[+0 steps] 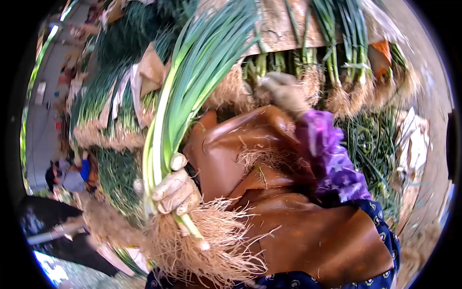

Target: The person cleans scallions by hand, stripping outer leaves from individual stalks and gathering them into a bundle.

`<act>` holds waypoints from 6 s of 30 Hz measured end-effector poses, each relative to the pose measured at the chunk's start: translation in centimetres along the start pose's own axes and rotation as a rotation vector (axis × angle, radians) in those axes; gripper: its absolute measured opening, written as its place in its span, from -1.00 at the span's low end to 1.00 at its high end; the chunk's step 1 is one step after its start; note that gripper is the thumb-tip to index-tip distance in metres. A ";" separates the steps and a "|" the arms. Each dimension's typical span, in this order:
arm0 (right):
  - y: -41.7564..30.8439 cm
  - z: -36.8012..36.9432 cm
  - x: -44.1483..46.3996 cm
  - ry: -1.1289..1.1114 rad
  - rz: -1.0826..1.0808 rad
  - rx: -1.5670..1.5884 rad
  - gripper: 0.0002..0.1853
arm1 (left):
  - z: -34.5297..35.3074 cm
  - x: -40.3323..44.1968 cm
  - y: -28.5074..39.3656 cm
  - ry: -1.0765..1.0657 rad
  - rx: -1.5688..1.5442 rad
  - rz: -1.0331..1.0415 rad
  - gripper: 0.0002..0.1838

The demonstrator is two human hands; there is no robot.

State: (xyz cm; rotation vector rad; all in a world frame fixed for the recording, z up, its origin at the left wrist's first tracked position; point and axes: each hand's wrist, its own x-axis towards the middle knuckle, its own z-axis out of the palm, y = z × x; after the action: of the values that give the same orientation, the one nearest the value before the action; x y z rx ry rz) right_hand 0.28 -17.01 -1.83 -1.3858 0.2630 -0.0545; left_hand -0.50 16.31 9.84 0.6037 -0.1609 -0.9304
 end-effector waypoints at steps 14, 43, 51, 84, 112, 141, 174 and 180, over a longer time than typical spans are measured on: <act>-0.8 -6.4 -2.2 0.184 -0.124 -0.773 -0.74 | -12.9 -29.5 6.8 0.309 0.431 0.361 -0.35; -1.7 -14.3 -10.1 -0.275 0.998 -1.866 -0.12 | -40.5 -27.5 -27.0 1.561 0.076 -0.495 -0.61; -5.2 -11.7 -5.5 0.399 0.050 -1.461 -0.65 | -37.4 -20.7 -12.7 1.558 0.484 -0.455 -0.64; 1.7 -5.6 2.2 0.191 -0.462 -0.047 -0.80 | -0.6 14.0 -17.1 0.387 0.440 -0.091 -0.75; -4.8 -9.9 -6.2 0.168 -0.035 -0.051 -0.63 | -3.6 17.2 -18.9 0.510 1.372 0.223 -0.72; 0.0 -1.6 0.0 -0.039 -0.257 0.481 -0.77 | -4.2 17.4 -15.5 0.525 0.427 -0.090 -0.36; -0.2 -2.6 -3.5 -0.287 -0.001 -0.490 -0.70 | -1.2 17.4 -15.2 0.308 0.119 -0.527 -0.22; -4.8 -11.3 -5.4 0.303 -0.528 -0.670 -0.66 | -3.1 17.7 -10.9 -0.070 -0.028 -0.113 -0.69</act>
State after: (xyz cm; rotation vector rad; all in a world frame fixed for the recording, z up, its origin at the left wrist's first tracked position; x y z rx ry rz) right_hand -6.88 -27.80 1.88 -2.0885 0.1629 -0.6682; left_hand 3.67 -1.25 -0.93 0.5588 -0.1778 -1.0624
